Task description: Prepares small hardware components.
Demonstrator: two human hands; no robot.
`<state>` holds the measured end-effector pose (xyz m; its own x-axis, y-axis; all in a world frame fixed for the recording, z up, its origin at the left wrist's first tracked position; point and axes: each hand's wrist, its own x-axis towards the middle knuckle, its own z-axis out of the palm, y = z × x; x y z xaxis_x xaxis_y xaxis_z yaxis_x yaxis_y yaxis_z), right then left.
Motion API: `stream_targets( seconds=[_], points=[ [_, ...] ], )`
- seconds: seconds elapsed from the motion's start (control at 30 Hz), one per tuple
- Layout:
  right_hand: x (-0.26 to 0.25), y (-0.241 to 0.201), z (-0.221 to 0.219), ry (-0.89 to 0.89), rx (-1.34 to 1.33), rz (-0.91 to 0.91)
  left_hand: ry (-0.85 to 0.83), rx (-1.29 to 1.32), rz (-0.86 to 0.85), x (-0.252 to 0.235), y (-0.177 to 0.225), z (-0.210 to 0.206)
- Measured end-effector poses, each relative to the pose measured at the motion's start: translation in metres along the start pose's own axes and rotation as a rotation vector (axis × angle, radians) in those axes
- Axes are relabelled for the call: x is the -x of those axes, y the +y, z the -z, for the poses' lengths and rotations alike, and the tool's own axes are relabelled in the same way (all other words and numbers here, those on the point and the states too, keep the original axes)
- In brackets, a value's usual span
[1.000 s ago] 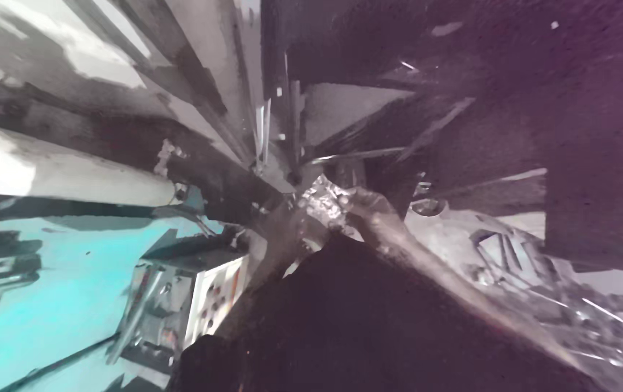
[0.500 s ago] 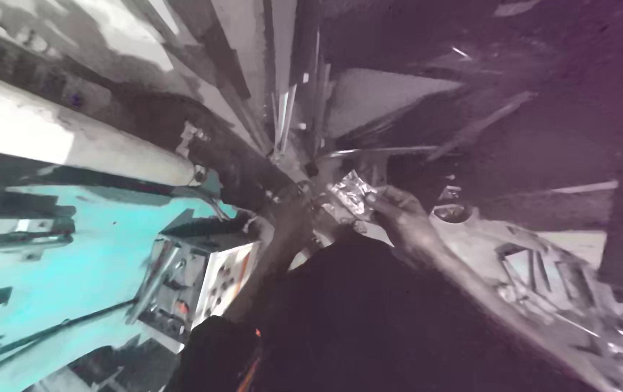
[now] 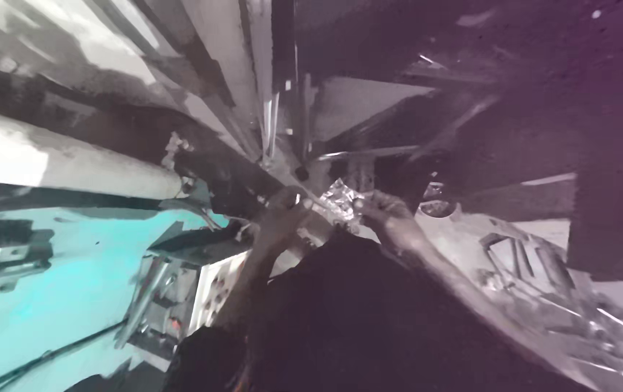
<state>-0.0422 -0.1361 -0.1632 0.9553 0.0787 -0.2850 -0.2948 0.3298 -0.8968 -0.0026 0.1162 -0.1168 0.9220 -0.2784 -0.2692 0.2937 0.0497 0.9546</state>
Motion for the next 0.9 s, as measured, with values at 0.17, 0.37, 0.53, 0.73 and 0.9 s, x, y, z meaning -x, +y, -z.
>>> stream_targets(
  seconds=[0.17,0.37,0.53,0.73,0.9],
  points=[
    [0.008,-0.001,0.008,-0.028,0.12,-0.049,0.022,-0.298,0.013,-0.001,0.029,-0.001],
    [0.014,-0.006,0.001,-0.084,0.18,-0.043,-0.228,-0.478,-0.035,-0.01,0.042,0.007],
    [0.013,-0.005,-0.001,-0.122,0.174,0.013,-0.3,-0.576,-0.086,-0.013,0.046,0.002],
    [0.015,-0.001,-0.001,-0.131,0.122,0.023,-0.307,-0.707,-0.066,-0.014,0.05,-0.007],
    [0.014,-0.001,-0.002,-0.152,0.136,0.046,-0.321,-0.771,-0.093,-0.016,0.048,-0.008]
  ],
)
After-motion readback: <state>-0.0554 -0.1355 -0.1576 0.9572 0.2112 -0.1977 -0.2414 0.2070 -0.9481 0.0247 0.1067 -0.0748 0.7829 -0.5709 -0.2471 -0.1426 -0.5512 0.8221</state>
